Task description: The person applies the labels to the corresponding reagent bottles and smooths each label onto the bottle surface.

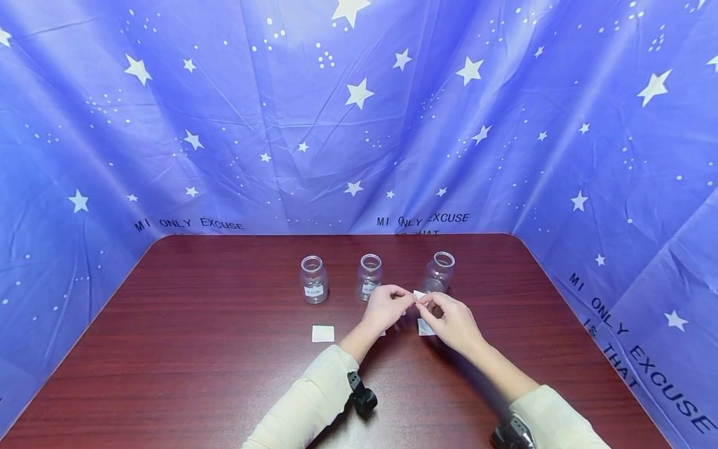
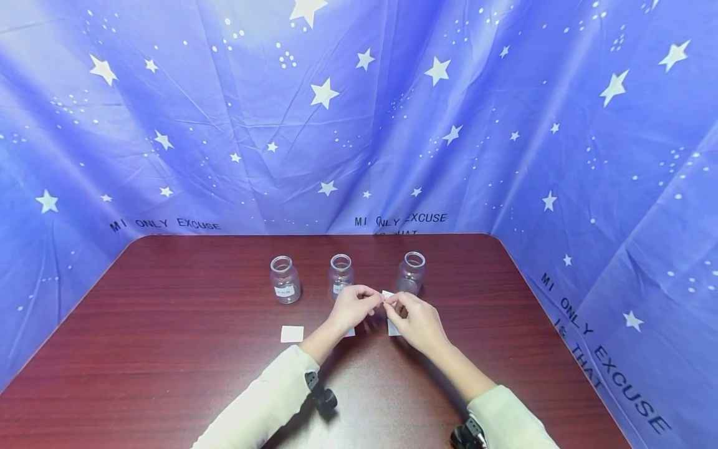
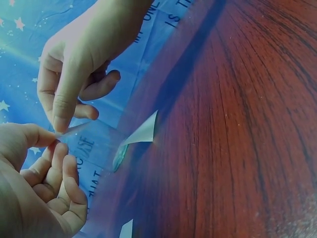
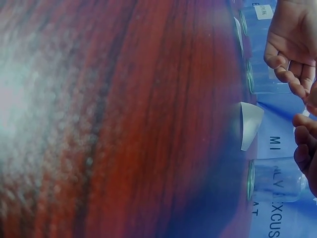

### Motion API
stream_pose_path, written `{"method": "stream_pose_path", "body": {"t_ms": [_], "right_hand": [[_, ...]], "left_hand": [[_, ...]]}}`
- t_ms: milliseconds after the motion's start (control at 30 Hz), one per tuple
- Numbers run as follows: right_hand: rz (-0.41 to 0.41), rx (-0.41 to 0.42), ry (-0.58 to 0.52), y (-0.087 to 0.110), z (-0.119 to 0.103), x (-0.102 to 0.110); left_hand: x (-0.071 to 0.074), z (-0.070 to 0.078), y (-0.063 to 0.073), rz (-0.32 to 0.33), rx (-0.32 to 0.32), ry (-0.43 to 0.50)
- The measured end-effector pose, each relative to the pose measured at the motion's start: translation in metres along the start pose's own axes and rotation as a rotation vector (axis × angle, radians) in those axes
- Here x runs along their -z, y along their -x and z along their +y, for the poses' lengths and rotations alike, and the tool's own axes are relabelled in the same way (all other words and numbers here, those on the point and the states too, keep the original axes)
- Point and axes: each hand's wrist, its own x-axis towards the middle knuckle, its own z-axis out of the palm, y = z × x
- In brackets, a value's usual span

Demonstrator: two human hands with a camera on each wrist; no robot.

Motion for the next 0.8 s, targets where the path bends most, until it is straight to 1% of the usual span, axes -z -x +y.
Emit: {"method": "stream_pose_path", "body": {"t_ms": [200,367,467,567,800], "right_hand": [[0.008,-0.049,0.001,0.0003,-0.0014,0.0002],[0.017,-0.069,-0.007,0.0002,-0.0011,0.0017],[0.020,-0.078,-0.011,0.0006,-0.0009,0.0027],[0.017,-0.087,-0.016,0.0011,-0.0009,0.0036],[-0.001,-0.128,-0.017,0.0019,0.0015,0.0056]], "left_hand": [[-0.0005,0.0009,-0.0006,0.017,0.009,0.004],[-0.0016,0.0010,-0.0010,0.027,-0.005,0.015],[-0.0021,0.0009,-0.0005,0.028,0.001,0.011],[-0.0024,0.0007,0.0001,0.029,0.015,0.008],[-0.0025,0.0006,-0.0010,0.036,0.022,0.012]]}}
